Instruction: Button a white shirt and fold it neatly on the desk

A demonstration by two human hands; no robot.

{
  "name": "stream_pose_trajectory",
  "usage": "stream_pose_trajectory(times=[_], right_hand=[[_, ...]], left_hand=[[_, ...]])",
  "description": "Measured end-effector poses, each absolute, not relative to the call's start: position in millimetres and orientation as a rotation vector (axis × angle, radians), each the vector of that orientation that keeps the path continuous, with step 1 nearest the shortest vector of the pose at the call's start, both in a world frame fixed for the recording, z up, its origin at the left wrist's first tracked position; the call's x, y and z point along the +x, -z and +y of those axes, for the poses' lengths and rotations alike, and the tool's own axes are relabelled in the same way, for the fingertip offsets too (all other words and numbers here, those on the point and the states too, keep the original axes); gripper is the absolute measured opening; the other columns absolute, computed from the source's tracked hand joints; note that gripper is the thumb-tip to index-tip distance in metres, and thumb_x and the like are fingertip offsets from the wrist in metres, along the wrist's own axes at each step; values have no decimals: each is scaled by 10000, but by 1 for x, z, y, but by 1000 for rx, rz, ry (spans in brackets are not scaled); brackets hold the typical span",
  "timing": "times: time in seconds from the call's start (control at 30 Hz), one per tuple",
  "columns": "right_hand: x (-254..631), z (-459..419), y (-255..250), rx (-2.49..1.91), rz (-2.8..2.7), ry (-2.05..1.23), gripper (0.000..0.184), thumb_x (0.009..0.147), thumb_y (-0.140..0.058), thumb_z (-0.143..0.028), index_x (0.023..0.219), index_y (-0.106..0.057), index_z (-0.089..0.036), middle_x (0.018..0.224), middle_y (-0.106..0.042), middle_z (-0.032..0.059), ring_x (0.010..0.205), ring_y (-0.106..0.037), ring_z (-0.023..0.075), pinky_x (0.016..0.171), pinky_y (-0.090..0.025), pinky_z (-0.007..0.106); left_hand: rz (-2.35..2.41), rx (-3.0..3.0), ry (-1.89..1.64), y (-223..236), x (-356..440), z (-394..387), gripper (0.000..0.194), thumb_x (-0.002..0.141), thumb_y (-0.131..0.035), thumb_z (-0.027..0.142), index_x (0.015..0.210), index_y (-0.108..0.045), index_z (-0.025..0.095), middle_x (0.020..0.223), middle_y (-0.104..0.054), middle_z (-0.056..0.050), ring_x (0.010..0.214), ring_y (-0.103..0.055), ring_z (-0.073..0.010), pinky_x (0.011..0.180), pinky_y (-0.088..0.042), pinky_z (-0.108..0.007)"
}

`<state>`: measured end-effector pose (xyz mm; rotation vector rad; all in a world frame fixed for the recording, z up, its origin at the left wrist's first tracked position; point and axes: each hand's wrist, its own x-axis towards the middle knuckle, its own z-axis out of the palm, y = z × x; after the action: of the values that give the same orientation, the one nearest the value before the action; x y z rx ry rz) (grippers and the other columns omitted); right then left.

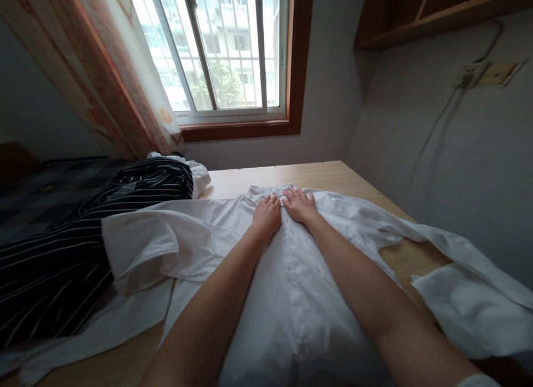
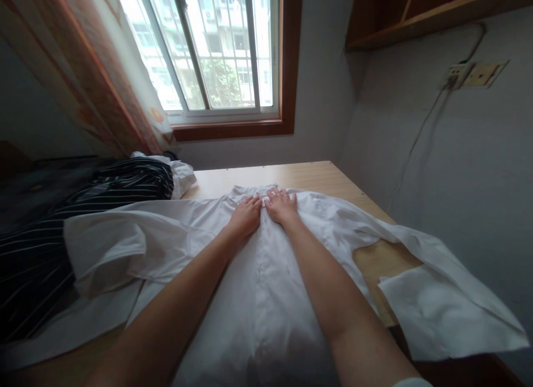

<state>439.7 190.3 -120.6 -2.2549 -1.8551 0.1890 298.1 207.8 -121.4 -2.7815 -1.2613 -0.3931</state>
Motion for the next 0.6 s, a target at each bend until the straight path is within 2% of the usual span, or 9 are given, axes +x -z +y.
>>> stream_pose_trajectory(times=[0.17, 0.27, 0.37, 0.5, 0.6], right_hand=[[438, 196, 117, -2293, -1800, -169, 508, 979, -267, -478, 1456, -412, -380, 1586, -305, 35, 1436, -256, 302, 1097, -146, 702], [438, 197, 120, -2276, -1763, -123, 523, 979, -260, -435, 1475, -393, -341, 1582, -317, 38, 1441, -249, 286, 1125, -137, 666], [440, 197, 124, -2313, -1715, -141, 560, 984, -238, -438, 1514, -336, -285, 1613, -247, 41, 1471, -186, 274, 1158, -111, 611], [443, 200, 125, -2339, -1687, -180, 560, 991, -218, -439, 1523, -316, -295, 1629, -195, 19, 1490, -142, 260, 1174, -84, 581], [445, 203, 125, -2359, -1700, -214, 564, 994, -207, -446, 1535, -282, -305, 1636, -161, 7, 1495, -125, 251, 1178, -71, 574]], left_hand=[[-1273, -2802, 404, 123, 293, 206, 465, 946, -383, 167, 1391, -518, 195, 1481, -487, -83, 1381, -416, -262, 1155, -313, -433], [-1299, -2835, 439, 124, 290, 207, 485, 917, -408, 140, 1385, -528, 181, 1488, -478, -90, 1389, -408, -260, 1168, -299, -436], [-1257, -2947, 512, 123, 286, 213, 489, 873, -438, 109, 1342, -569, 143, 1470, -496, -102, 1394, -405, -246, 1186, -282, -421], [-1189, -3113, 795, 123, 278, 222, 439, 807, -488, 97, 1206, -662, 157, 1366, -599, -97, 1317, -497, -227, 1164, -329, -395], [-1326, -3212, 1216, 124, 272, 227, 368, 776, -510, 114, 1086, -703, 163, 1182, -703, -95, 1136, -625, -220, 1066, -440, -389]])
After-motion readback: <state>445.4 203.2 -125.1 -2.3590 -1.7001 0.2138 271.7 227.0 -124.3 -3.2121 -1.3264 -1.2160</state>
